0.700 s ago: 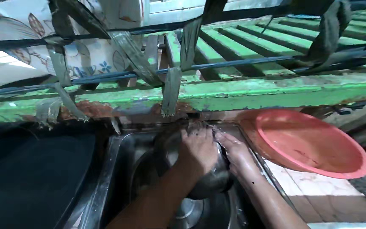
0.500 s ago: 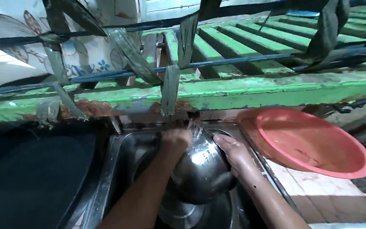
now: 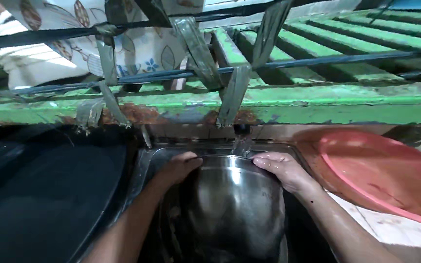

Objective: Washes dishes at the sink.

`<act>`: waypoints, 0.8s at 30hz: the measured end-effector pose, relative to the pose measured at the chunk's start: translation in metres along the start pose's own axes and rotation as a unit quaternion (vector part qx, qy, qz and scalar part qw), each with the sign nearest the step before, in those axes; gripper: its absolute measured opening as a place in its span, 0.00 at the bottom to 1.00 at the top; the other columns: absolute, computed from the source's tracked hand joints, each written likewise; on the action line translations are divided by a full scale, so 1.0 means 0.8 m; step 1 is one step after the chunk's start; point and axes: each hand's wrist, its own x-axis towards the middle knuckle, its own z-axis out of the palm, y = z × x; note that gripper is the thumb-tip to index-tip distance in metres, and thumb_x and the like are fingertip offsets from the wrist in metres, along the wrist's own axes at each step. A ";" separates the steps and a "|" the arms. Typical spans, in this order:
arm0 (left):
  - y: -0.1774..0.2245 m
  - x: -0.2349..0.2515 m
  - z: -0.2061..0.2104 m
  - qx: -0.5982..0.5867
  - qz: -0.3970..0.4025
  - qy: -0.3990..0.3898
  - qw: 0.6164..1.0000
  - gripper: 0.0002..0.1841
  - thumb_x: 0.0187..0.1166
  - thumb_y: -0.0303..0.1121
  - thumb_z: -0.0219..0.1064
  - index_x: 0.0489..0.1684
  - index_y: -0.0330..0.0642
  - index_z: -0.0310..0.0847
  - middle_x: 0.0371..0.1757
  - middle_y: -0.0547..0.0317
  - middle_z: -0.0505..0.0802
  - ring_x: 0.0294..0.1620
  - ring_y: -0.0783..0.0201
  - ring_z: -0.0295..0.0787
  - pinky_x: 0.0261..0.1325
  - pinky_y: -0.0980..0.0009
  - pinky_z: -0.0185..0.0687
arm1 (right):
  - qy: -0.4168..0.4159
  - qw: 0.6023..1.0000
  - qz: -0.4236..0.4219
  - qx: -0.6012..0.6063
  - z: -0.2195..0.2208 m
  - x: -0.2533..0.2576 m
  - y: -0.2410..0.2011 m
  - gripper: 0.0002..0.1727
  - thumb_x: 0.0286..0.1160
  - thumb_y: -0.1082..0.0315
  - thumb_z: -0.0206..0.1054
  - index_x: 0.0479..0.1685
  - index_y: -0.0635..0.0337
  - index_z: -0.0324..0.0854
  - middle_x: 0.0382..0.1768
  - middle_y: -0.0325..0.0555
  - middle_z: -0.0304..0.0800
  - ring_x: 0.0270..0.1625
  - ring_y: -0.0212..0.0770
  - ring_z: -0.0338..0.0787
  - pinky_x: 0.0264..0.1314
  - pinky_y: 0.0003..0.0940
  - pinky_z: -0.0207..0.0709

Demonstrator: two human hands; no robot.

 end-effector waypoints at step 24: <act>-0.018 -0.071 0.058 -0.068 -0.126 0.187 0.972 0.18 0.84 0.45 0.67 0.53 0.37 0.89 0.48 0.43 0.93 0.52 0.48 0.89 0.58 0.43 0.81 | -0.199 0.918 0.133 -0.316 -0.024 -0.011 -0.082 0.17 0.85 0.78 0.60 0.68 0.62 0.83 0.57 0.50 0.91 0.57 0.39 0.90 0.66 0.38 0.81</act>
